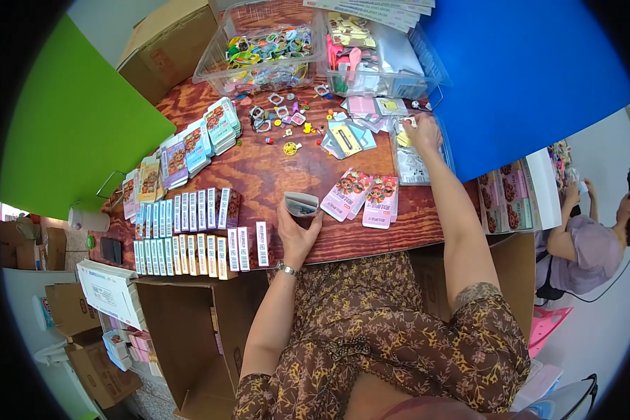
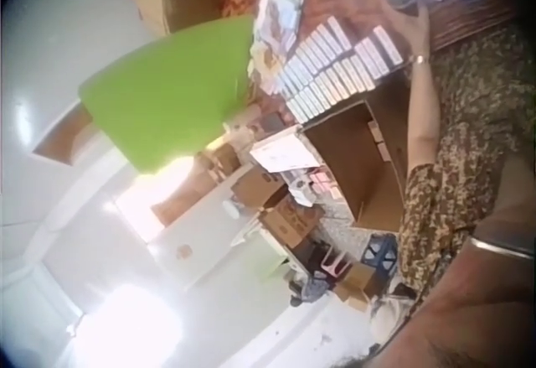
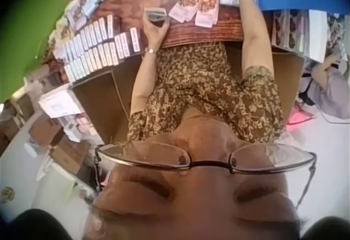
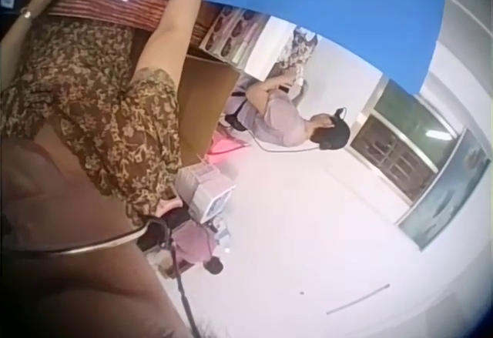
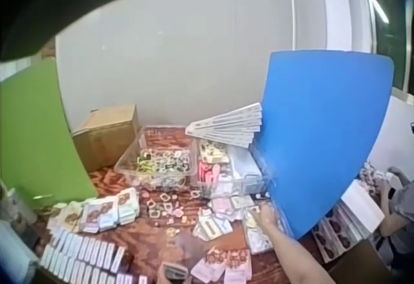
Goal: Packaging small items into individual boxes and organizing them on a workspace table.
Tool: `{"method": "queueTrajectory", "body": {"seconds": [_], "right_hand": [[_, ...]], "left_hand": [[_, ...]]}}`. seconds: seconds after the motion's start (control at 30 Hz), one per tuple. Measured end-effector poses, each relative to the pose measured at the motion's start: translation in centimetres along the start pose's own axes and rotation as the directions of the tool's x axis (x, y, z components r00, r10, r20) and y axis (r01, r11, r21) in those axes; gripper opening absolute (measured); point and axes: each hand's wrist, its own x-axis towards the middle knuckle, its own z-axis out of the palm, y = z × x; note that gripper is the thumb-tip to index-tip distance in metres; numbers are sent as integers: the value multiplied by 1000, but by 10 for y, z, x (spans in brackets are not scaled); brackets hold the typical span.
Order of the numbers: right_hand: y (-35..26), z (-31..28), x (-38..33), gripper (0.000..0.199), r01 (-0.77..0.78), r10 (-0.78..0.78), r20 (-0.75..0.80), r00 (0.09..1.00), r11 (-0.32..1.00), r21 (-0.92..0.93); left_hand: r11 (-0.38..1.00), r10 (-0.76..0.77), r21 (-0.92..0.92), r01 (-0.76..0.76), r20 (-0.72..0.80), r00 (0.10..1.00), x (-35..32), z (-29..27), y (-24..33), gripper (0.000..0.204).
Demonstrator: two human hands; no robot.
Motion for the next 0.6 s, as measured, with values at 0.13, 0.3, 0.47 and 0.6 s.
{"method": "queueTrajectory", "body": {"seconds": [0.13, 0.3, 0.47, 0.6], "right_hand": [[22, 0, 10, 34, -32, 26, 41, 999, 989, 148], [39, -19, -2, 24, 160, -165, 15, 986, 971, 181], [25, -70, -19, 26, 213, -230, 230, 946, 972, 98], [20, -94, -28, 23, 190, -134, 378, 916, 975, -116]], "left_hand": [[1000, -4, -12, 4, 10, 1000, 1, 2, 1, 79], [1000, 7, -1, -7, 6, 1000, 1, -1, 6, 79], [999, 21, 29, -21, 0, 1000, 2, -2, 2, 78], [998, 40, 49, -40, -8, 999, 3, 0, 3, 76]]}}
